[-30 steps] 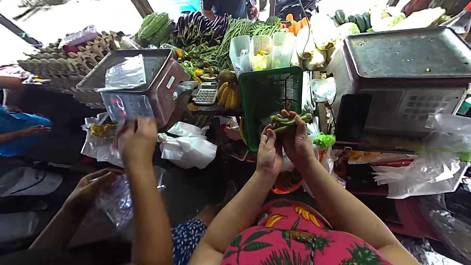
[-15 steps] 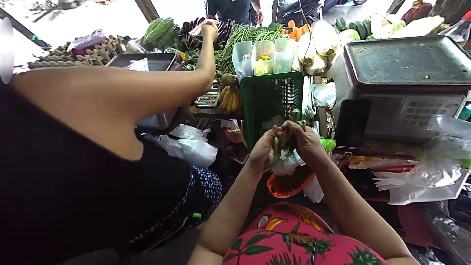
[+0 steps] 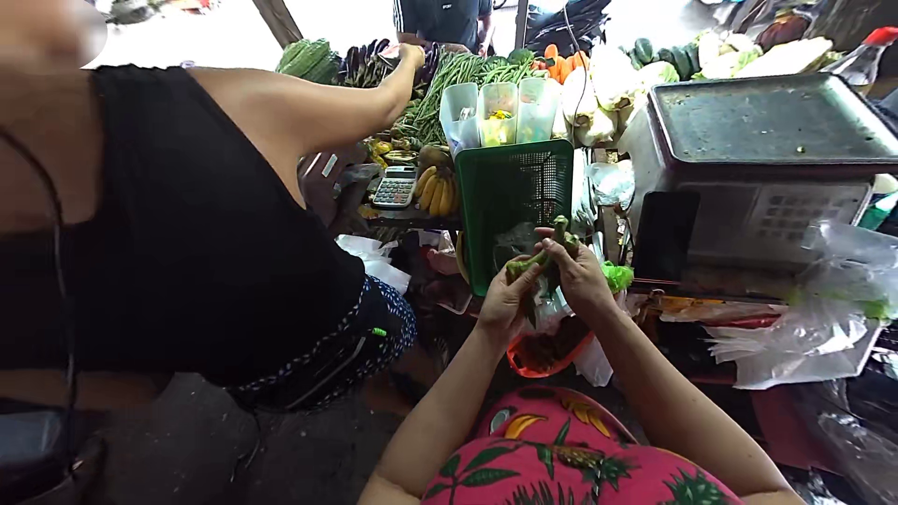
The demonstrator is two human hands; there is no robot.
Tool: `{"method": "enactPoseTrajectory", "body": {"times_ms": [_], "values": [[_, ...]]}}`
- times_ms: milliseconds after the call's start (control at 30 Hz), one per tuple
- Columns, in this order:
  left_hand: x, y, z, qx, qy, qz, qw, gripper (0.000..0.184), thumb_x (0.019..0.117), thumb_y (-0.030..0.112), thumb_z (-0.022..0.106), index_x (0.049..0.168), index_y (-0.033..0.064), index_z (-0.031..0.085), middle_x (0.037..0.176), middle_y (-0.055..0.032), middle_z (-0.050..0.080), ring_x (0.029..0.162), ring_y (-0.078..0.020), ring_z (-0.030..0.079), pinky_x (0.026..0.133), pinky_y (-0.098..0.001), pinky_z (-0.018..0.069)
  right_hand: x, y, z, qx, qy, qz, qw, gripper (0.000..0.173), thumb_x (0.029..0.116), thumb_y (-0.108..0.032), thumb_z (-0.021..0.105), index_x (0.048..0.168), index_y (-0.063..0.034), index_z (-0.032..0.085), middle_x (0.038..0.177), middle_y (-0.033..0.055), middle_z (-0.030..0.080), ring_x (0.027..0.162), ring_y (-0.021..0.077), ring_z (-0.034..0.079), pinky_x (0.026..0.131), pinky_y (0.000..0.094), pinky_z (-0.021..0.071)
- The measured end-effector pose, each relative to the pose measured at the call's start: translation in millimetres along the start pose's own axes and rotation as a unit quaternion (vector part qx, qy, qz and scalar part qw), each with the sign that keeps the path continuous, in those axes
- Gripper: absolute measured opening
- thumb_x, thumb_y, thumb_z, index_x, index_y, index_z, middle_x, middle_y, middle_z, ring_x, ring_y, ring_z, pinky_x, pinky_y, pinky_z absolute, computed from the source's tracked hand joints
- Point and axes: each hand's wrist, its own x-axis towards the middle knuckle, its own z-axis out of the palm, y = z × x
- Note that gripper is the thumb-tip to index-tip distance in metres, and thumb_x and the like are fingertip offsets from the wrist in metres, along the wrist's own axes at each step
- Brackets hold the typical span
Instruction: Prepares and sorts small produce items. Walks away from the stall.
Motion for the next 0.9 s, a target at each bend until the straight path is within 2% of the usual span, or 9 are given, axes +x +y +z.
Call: {"method": "enactPoseTrajectory", "body": {"times_ms": [100, 233, 333, 400, 533, 667, 767, 833, 900], "values": [[6.1, 6.4, -2.4, -0.041, 0.053, 0.045, 0.997, 0.009, 0.1039, 0.007, 0.056, 0.112, 0.0044, 0.057, 0.08, -0.0027, 0.061, 0.065, -0.0077, 0.059, 0.064, -0.0213, 0.0544, 1.2, -1.7, -5.8, -0.046, -0.04, 0.037, 0.997, 0.028, 0.1075, -0.018, 0.051, 0.128, -0.0044, 0.065, 0.091, 0.0042, 0.071, 0.069, 0.0084, 0.063, 0.064, 0.0237, 0.0539], [10.0, 27.9, -6.4, -0.062, 0.098, 0.078, 0.99, 0.018, 0.1101, 0.014, 0.043, 0.118, 0.0034, 0.055, 0.095, -0.0087, 0.069, 0.079, -0.0131, 0.068, 0.073, -0.026, 0.0582, 1.3, -13.2, -12.0, -0.131, -0.116, 0.11, 0.978, 0.029, 0.1074, -0.022, 0.053, 0.127, -0.0032, 0.064, 0.085, -0.0003, 0.071, 0.059, 0.0045, 0.058, 0.054, 0.0212, 0.0481], [13.5, 38.4, -10.2, -0.085, 0.114, 0.045, 0.989, 0.021, 0.1108, 0.016, 0.038, 0.1, 0.0072, 0.054, 0.082, -0.0077, 0.067, 0.084, -0.0235, 0.072, 0.083, -0.0447, 0.0618, 0.2, -19.6, -10.4, -0.201, -0.076, 0.053, 0.975, 0.03, 0.1063, -0.025, 0.055, 0.127, -0.0032, 0.061, 0.084, 0.0002, 0.069, 0.065, 0.0057, 0.063, 0.063, 0.0234, 0.0544], [12.2, 35.8, -13.5, -0.056, 0.073, 0.008, 0.996, 0.025, 0.1094, 0.016, 0.041, 0.09, 0.0104, 0.057, 0.073, -0.0024, 0.064, 0.077, -0.0187, 0.069, 0.083, -0.044, 0.0612, -0.4, -25.1, -5.7, -0.258, -0.084, 0.028, 0.962, 0.031, 0.1049, -0.029, 0.057, 0.123, -0.0044, 0.06, 0.089, 0.002, 0.07, 0.075, 0.0079, 0.068, 0.072, 0.0276, 0.0585], [10.9, 14.6, -16.2, 0.033, -0.013, -0.079, 0.996, 0.026, 0.1085, 0.024, 0.05, 0.127, 0.006, 0.051, 0.094, -0.0047, 0.068, 0.082, -0.0124, 0.068, 0.077, -0.0303, 0.0595, -5.8, -26.9, 15.2, -0.415, -0.112, 0.056, 0.901, 0.027, 0.0985, -0.023, 0.063, 0.117, -0.0054, 0.071, 0.106, 0.0136, 0.071, 0.1, 0.0229, 0.068, 0.093, 0.0433, 0.0532], [17.4, -3.3, -23.9, -0.041, 0.08, -0.134, 0.987, 0.023, 0.1058, 0.021, 0.055, 0.124, 0.006, 0.056, 0.095, -0.009, 0.069, 0.083, -0.017, 0.069, 0.075, -0.0334, 0.0596, -7.8, -28.6, 27.1, -0.454, -0.145, 0.169, 0.863, 0.048, 0.1006, -0.026, 0.059, 0.142, -0.0039, 0.054, 0.136, 0.0231, 0.052, 0.118, 0.031, 0.059, 0.101, 0.0441, 0.05], [13.0, -12.7, -36.1, -0.029, 0.088, -0.116, 0.989, 0.031, 0.1077, 0.026, 0.052, 0.132, 0.0075, 0.052, 0.099, -0.0088, 0.069, 0.085, -0.0171, 0.069, 0.076, -0.034, 0.0597, -10.6, -25.8, 35.6, -0.46, -0.131, 0.157, 0.864, 0.046, 0.1035, -0.018, 0.052, 0.145, 0.0016, 0.05, 0.139, 0.0253, 0.05, 0.122, 0.0316, 0.058, 0.104, 0.0404, 0.0486], [5.0, -21.0, -45.2, -0.029, 0.062, -0.11, 0.992, 0.042, 0.1094, 0.04, 0.042, 0.137, 0.0094, 0.05, 0.11, -0.0084, 0.069, 0.098, -0.017, 0.069, 0.087, -0.0362, 0.0583, -15.8, -11.0, 43.3, -0.475, -0.144, 0.162, 0.853, 0.053, 0.102, -0.017, 0.054, 0.15, 0.0036, 0.044, 0.143, 0.0272, 0.048, 0.128, 0.0351, 0.055, 0.109, 0.0431, 0.0463], [-0.8, -30.6, -54.8, -0.023, 0.066, -0.107, 0.992, 0.044, 0.1098, 0.04, 0.041, 0.142, 0.0093, 0.046, 0.118, -0.009, 0.067, 0.106, -0.0165, 0.066, 0.094, -0.0368, 0.0554, -25.3, 6.2, 49.5, -0.485, -0.186, 0.169, 0.837, 0.062, 0.1002, -0.017, 0.057, 0.155, 0.0036, 0.037, 0.147, 0.0285, 0.046, 0.133, 0.0386, 0.052, 0.111, 0.0478, 0.0445]]}}
